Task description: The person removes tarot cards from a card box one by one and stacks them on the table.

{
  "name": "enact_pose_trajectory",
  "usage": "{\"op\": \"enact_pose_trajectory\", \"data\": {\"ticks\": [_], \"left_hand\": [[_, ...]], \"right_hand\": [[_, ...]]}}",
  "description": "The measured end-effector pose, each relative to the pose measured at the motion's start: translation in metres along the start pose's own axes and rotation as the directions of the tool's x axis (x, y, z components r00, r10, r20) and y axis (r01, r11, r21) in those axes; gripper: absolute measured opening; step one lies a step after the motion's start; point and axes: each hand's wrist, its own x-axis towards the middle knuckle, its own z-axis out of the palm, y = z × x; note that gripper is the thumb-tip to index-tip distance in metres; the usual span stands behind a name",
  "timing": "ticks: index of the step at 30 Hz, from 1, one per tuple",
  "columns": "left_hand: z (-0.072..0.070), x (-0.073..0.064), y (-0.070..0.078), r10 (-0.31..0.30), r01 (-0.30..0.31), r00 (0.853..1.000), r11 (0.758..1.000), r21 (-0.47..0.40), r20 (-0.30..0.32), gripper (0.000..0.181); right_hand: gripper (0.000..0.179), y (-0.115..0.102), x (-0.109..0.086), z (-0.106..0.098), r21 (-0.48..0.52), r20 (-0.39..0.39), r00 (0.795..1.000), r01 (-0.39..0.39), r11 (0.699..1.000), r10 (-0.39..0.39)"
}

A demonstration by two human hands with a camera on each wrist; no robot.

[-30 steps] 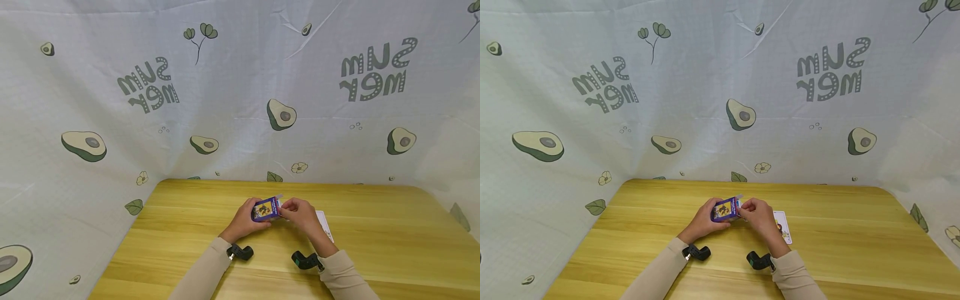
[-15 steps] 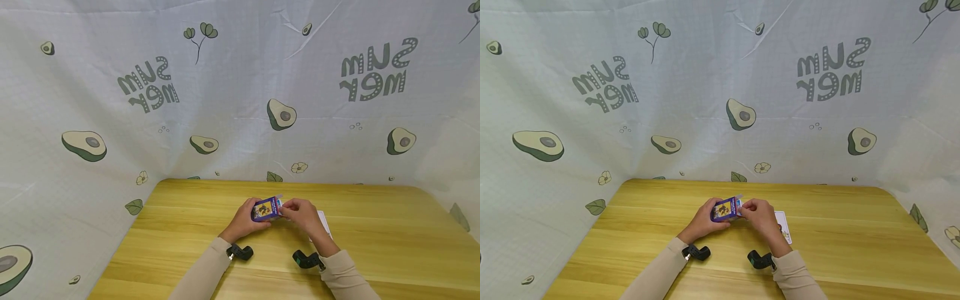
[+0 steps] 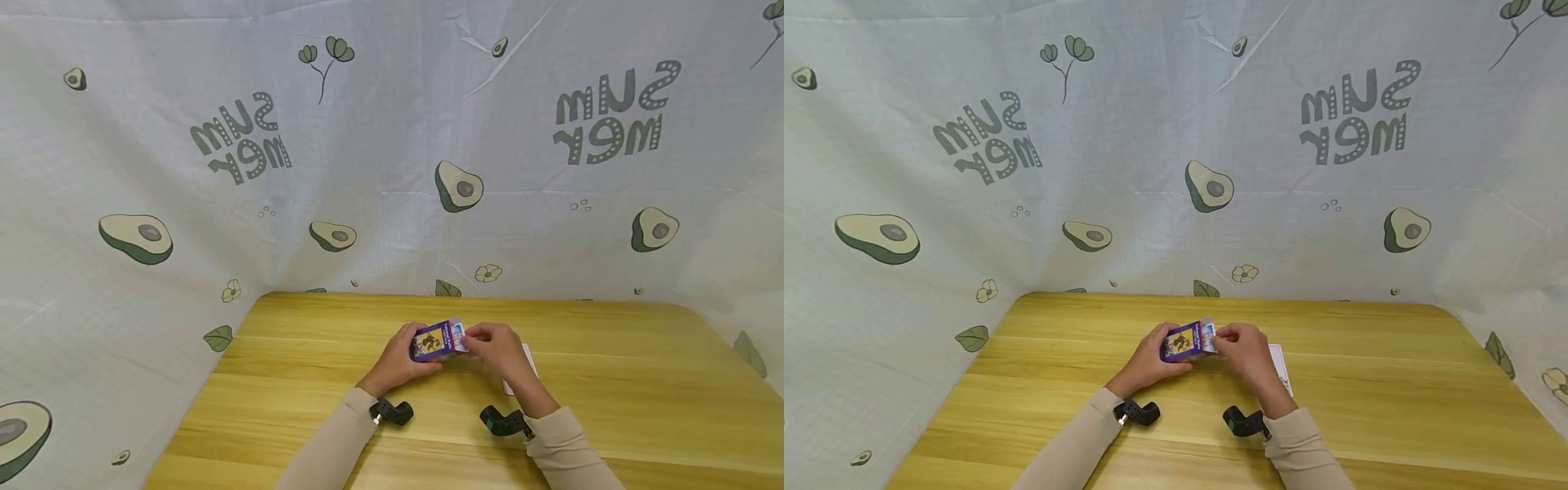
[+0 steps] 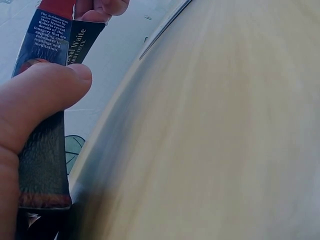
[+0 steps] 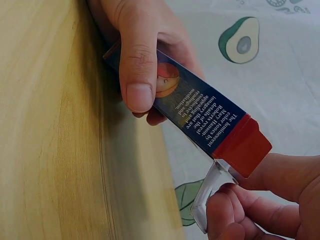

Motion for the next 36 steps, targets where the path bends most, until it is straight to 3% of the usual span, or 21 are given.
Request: {"op": "enact_pose_trajectory", "data": {"ticks": [36], "left_hand": [[0.001, 0.000, -0.004, 0.017, -0.017, 1.000, 1.000, 0.010, -0.003, 0.071]], "right_hand": [[0.028, 0.004, -0.003, -0.019, 0.079, 0.012, 0.998, -0.060, 0.995, 0.059]]}}
